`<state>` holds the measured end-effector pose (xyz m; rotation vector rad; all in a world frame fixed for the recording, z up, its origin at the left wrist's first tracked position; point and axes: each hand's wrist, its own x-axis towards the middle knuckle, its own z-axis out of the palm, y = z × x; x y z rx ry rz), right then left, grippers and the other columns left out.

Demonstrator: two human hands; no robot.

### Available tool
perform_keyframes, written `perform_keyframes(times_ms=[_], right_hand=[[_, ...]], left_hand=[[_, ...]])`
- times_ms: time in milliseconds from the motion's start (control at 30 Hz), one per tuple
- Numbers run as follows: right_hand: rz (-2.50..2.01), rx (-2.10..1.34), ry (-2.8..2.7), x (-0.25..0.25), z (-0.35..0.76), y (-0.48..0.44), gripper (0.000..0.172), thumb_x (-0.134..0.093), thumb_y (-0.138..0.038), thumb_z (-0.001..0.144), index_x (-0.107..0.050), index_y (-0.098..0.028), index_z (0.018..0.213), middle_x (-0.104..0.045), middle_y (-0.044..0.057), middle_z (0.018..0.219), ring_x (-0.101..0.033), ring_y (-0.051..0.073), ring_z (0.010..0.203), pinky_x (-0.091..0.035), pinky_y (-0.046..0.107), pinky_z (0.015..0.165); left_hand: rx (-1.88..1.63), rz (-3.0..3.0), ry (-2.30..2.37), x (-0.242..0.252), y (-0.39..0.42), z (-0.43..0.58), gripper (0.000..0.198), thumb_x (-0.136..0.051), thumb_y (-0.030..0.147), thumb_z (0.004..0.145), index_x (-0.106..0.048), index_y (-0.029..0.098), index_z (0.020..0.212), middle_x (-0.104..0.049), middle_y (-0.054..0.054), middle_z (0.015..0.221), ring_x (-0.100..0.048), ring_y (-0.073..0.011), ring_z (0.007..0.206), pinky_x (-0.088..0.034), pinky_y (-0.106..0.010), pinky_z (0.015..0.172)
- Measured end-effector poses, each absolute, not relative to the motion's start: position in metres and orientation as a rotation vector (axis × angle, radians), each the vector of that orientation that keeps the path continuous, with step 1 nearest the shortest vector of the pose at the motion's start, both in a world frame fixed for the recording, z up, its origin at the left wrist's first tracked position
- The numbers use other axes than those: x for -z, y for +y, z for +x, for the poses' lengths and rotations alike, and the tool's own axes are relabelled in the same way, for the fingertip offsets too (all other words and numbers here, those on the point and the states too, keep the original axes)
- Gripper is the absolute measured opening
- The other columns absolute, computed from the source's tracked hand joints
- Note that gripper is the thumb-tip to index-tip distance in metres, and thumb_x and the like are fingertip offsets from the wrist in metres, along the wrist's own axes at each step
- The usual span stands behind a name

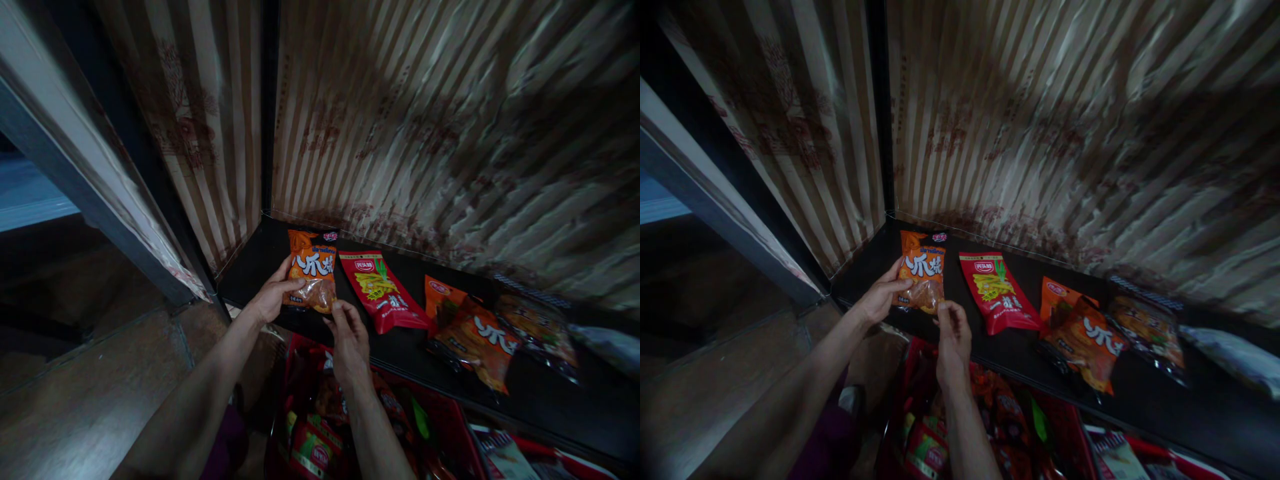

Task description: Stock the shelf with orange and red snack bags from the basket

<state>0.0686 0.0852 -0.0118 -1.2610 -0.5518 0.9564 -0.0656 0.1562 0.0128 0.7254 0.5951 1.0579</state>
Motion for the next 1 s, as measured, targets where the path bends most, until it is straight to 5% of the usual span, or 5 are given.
perform_keyframes(times_ms=[200,433,767,1000], right_hand=[[-1.207,-0.896,-0.586,-0.030,0.098,0.117,0.038,-0.073,-0.050,0.065,-0.069,-0.024,0.092,-0.069,0.001,0.095,-0.062,0.016,0.089,-0.045,0.027,0.077],[-1.252,-0.878,-0.805,-0.075,0.116,0.151,0.027,-0.082,-0.039,0.051,-0.069,-0.020,0.066,-0.063,-0.005,0.062,-0.050,0.009,0.058,-0.038,0.024,0.058],[-1.213,-1.023,-0.552,-0.072,0.115,0.171,0.019,-0.080,-0.023,0.049,-0.062,-0.018,0.056,-0.059,-0.006,0.051,-0.050,0.008,0.048,-0.039,0.020,0.046],[-1.195,-1.062,-0.446,-0.054,0.113,0.191,0.011,-0.073,-0.020,0.059,-0.064,-0.019,0.064,-0.065,-0.005,0.060,-0.057,0.010,0.054,-0.049,0.021,0.052]], left_hand=[[-0.944,0.743,0.523,-0.013,0.153,-0.069,0.070,-0.073,0.012,0.064,-0.051,0.027,0.129,-0.060,-0.004,0.127,-0.055,-0.0260,0.116,-0.043,-0.035,0.097],[-0.860,0.790,0.464,-0.010,0.150,-0.067,0.066,-0.073,0.011,0.065,-0.054,0.026,0.126,-0.058,-0.004,0.128,-0.052,-0.0257,0.120,-0.040,-0.036,0.100],[-0.871,0.921,0.452,-0.002,0.153,-0.067,0.069,-0.075,0.016,0.068,-0.049,0.027,0.131,-0.050,-0.006,0.138,-0.049,-0.0276,0.123,-0.041,-0.036,0.099],[-0.912,0.945,0.481,0.002,0.160,-0.068,0.080,-0.076,0.016,0.066,-0.042,0.026,0.137,-0.051,-0.006,0.137,-0.047,-0.0277,0.124,-0.037,-0.038,0.103]])
